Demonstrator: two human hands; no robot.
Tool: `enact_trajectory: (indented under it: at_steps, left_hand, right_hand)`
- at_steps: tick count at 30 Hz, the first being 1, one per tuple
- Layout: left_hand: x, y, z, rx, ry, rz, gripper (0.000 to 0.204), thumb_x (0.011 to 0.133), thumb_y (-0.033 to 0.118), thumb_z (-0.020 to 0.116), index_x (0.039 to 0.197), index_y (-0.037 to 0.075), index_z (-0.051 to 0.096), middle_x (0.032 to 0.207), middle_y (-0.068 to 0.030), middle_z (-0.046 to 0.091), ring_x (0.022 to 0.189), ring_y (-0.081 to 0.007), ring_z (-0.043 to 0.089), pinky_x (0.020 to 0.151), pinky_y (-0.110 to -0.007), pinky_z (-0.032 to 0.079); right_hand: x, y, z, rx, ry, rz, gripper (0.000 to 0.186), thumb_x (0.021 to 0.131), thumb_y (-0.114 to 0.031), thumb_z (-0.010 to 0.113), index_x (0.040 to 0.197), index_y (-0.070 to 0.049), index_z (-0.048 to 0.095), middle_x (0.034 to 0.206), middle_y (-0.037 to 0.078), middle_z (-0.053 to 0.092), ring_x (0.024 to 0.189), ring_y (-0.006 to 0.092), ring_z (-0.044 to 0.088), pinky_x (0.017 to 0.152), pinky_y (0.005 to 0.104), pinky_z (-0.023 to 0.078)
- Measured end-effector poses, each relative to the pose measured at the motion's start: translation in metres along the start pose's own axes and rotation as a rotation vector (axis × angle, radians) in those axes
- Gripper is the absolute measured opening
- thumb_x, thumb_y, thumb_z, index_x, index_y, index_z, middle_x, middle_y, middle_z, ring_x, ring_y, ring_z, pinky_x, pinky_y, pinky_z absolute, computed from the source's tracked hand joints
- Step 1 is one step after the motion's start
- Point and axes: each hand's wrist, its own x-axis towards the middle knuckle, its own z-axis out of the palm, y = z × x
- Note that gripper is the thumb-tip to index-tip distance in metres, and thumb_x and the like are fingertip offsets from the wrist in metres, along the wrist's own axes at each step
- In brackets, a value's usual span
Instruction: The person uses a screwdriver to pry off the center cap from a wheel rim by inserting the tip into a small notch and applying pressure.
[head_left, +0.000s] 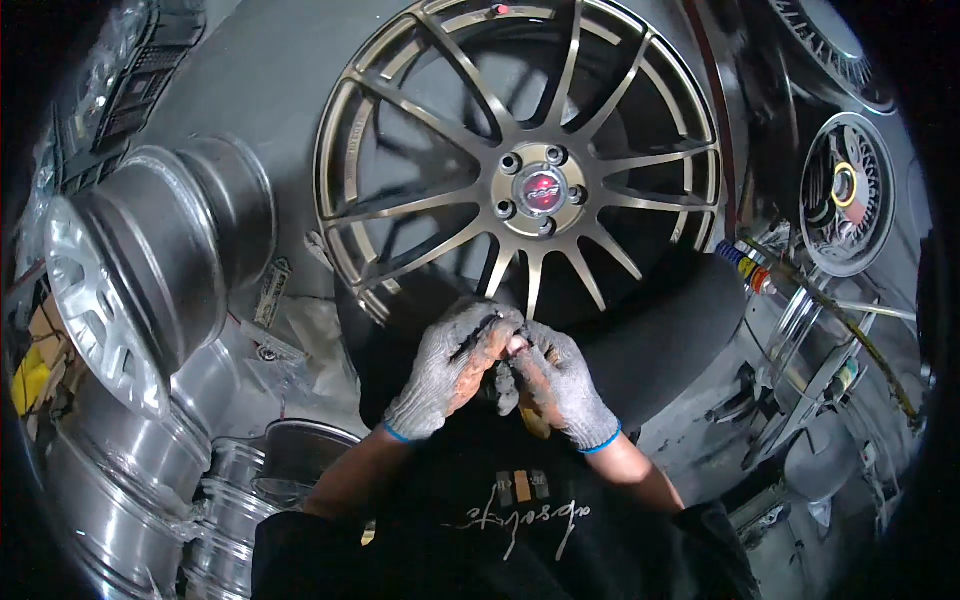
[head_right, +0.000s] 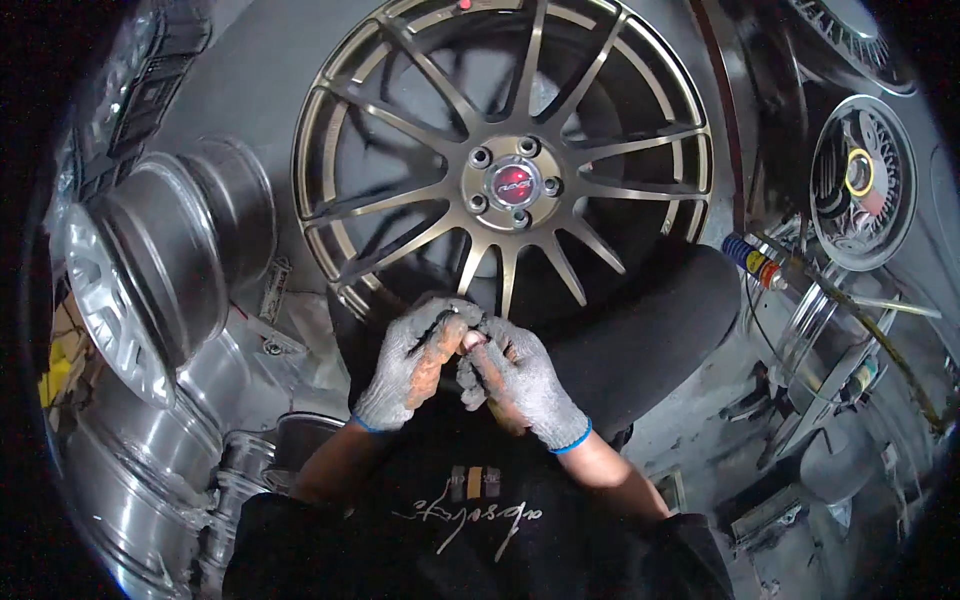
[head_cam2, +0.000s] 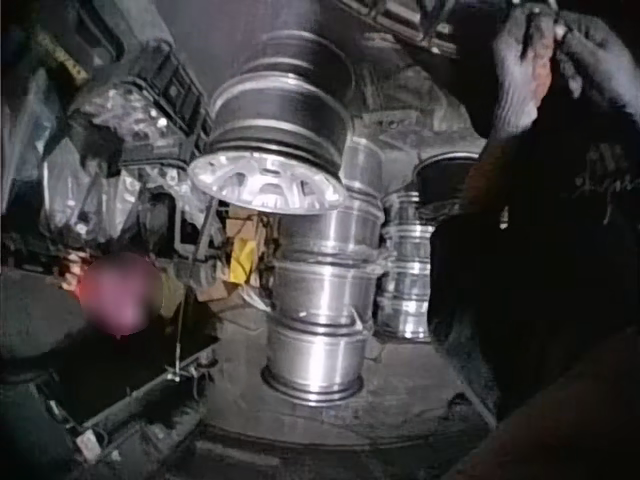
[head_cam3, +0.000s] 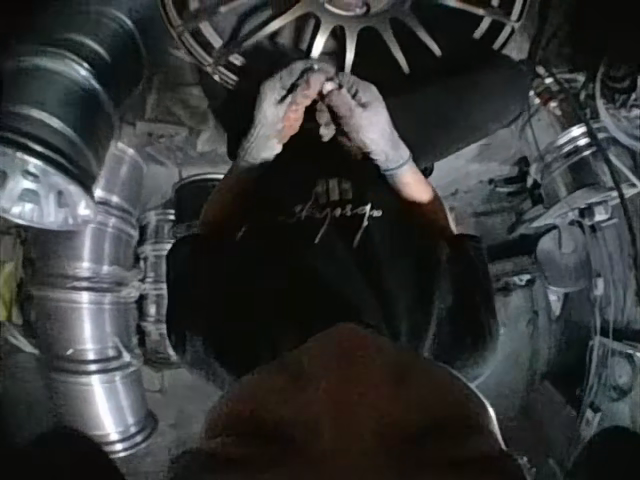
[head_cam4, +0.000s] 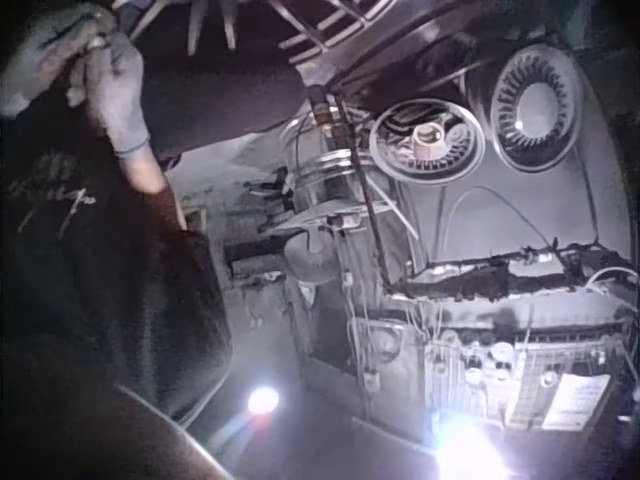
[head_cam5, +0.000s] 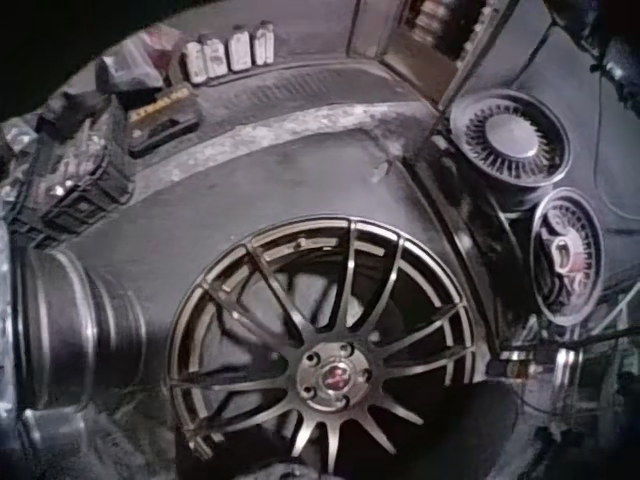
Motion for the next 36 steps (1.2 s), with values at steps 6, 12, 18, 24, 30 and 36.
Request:
enact_trajectory:
  at_steps: [6, 12, 18, 24, 30, 36]
  left_hand:
    - [0.053, -0.013, 0.006, -0.120, -0.161, 0.111, 0.030, 0.097, 0.015, 0.063, 0.122, 0.000, 0.058, 0.119, -0.0079, 0.062, 0.108, -0.0177, 0.063, 0.097, -0.033, 0.050]
    - [0.122, -0.025, 0.020, -0.305, 0.045, -0.152, 0.025, 0.100, 0.014, 0.056, 0.122, 0.001, 0.059, 0.119, -0.0084, 0.066, 0.108, -0.0163, 0.065, 0.095, -0.028, 0.050]
    - [0.139, -0.039, 0.035, -0.507, 0.086, -0.184, 0.032, 0.102, 0.021, 0.050, 0.126, 0.001, 0.059, 0.123, -0.0091, 0.065, 0.112, -0.0165, 0.063, 0.100, -0.026, 0.048]
    - [0.145, -0.038, 0.033, -0.551, -0.011, -0.151, 0.031, 0.102, 0.016, 0.048, 0.126, 0.000, 0.058, 0.124, -0.0112, 0.064, 0.114, -0.0193, 0.063, 0.104, -0.028, 0.047]
    - [0.142, -0.029, 0.037, -0.423, 0.107, -0.174, 0.029, 0.102, 0.017, 0.048, 0.125, 0.001, 0.058, 0.120, -0.0102, 0.065, 0.110, -0.0179, 0.064, 0.099, -0.028, 0.050]
    - [0.141, -0.038, 0.025, -0.691, 0.139, -0.409, 0.026, 0.101, 0.014, 0.051, 0.123, 0.002, 0.059, 0.114, -0.0065, 0.067, 0.097, -0.0129, 0.068, 0.085, -0.021, 0.054]
  right_hand:
    - [-0.002, -0.024, -0.018, 0.268, -0.019, 0.029, 0.033, 0.102, -0.031, 0.056, 0.116, -0.001, 0.055, 0.085, 0.006, 0.063, 0.069, 0.0139, 0.065, 0.059, 0.0298, 0.059]
    - [-0.026, -0.045, -0.027, 0.037, 0.123, 0.089, 0.055, 0.094, -0.005, 0.056, 0.144, -0.003, 0.034, 0.117, 0.008, 0.056, 0.088, 0.0115, 0.061, 0.070, 0.0274, 0.059]
    - [-0.024, -0.051, -0.032, -0.047, 0.317, -0.071, 0.059, 0.099, -0.015, 0.057, 0.150, -0.002, 0.032, 0.115, 0.006, 0.058, 0.078, 0.0063, 0.054, 0.065, 0.0227, 0.047]
    - [-0.014, -0.069, -0.033, -0.154, 0.304, -0.079, 0.053, 0.101, -0.017, 0.053, 0.148, 0.000, 0.035, 0.088, 0.002, 0.058, 0.063, 0.0035, 0.047, 0.057, 0.0219, 0.042]
    - [-0.004, -0.095, -0.031, -0.028, 0.252, -0.004, 0.050, 0.102, -0.016, 0.053, 0.146, 0.001, 0.036, 0.076, 0.000, 0.055, 0.058, 0.0048, 0.048, 0.051, 0.0232, 0.040]
    - [-0.003, -0.120, -0.024, -0.047, 0.298, 0.150, 0.047, 0.101, -0.017, 0.053, 0.142, 0.002, 0.039, 0.072, -0.001, 0.055, 0.059, 0.0055, 0.050, 0.052, 0.0235, 0.040]
